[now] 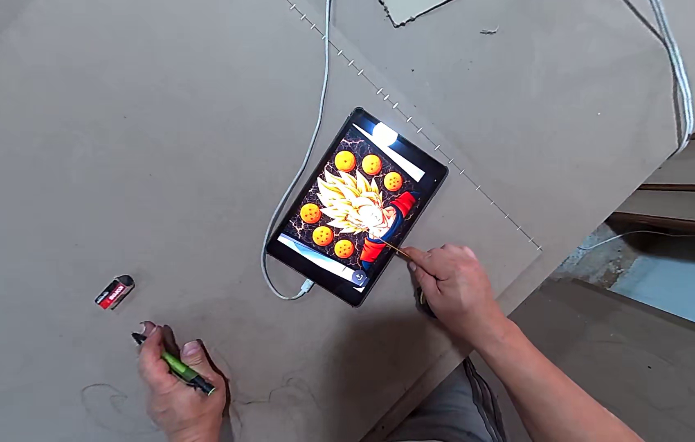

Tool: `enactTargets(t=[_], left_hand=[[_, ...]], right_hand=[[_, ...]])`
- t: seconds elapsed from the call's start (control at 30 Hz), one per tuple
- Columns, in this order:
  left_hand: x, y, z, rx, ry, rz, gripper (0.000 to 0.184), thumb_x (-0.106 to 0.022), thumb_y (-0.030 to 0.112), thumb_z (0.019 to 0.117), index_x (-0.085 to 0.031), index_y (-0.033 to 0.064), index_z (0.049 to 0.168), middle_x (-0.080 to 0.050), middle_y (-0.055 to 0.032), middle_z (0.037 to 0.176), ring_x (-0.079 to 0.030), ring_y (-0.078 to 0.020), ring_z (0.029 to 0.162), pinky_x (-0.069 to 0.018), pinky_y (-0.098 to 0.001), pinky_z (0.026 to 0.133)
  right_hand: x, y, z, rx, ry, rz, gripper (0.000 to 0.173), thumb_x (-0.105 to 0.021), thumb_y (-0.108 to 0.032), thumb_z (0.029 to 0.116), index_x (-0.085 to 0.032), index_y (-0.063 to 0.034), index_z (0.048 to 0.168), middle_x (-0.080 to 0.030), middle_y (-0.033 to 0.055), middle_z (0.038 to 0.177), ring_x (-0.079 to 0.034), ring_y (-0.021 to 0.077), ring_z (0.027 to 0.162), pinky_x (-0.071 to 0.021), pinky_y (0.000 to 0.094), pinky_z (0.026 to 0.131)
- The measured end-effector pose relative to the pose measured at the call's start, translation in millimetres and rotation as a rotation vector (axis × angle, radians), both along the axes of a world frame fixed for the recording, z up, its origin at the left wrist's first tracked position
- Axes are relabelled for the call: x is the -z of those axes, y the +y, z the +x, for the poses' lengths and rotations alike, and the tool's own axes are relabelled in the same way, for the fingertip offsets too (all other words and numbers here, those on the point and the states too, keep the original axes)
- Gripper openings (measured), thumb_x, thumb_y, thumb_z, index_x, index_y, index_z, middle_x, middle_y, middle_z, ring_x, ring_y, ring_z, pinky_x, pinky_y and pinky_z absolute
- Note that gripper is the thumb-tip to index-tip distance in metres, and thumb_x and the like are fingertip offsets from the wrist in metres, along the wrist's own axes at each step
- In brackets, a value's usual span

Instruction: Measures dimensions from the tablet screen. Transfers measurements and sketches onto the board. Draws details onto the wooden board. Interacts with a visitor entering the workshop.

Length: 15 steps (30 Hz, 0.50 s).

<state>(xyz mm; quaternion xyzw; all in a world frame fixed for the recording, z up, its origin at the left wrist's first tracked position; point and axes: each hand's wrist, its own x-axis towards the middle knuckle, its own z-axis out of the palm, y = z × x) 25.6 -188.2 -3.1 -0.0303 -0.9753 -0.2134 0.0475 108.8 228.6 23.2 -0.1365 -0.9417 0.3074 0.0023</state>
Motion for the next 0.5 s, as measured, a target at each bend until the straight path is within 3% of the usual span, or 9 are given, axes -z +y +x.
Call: enactTargets(t=[0.23, 0.5], left_hand=[[1, -2, -1, -0.025, -0.021, 0.003, 0.062, -0.043, 0.038, 0.1080, -0.036, -0.0019, 0.155, -0.042, -0.0253, 0.157, -0.044, -0.0286, 0.146, -0.0367, -0.0377, 0.119], [12, -19, 3, -0.039, -0.076, 0.033, 0.064, -0.041, 0.044, 0.1075, -0.038, 0.0003, 0.155, -0.041, -0.0231, 0.158, -0.038, -0.0307, 0.150, -0.0313, -0.0442, 0.124]], right_hand=[[-1, -2, -1, 0.007, -0.009, 0.014, 0.032, -0.051, -0.027, 0.1042, -0.076, -0.0302, 0.123, -0.070, -0.0071, 0.084, -0.063, 0.0129, 0.082, -0.0480, 0.0359, 0.075], [-2, 0, -2, -0.007, -0.013, -0.001, 0.030, -0.055, -0.026, 0.1040, -0.076, -0.0283, 0.124, -0.072, -0.0078, 0.088, -0.064, 0.0113, 0.085, -0.0495, 0.0364, 0.078]])
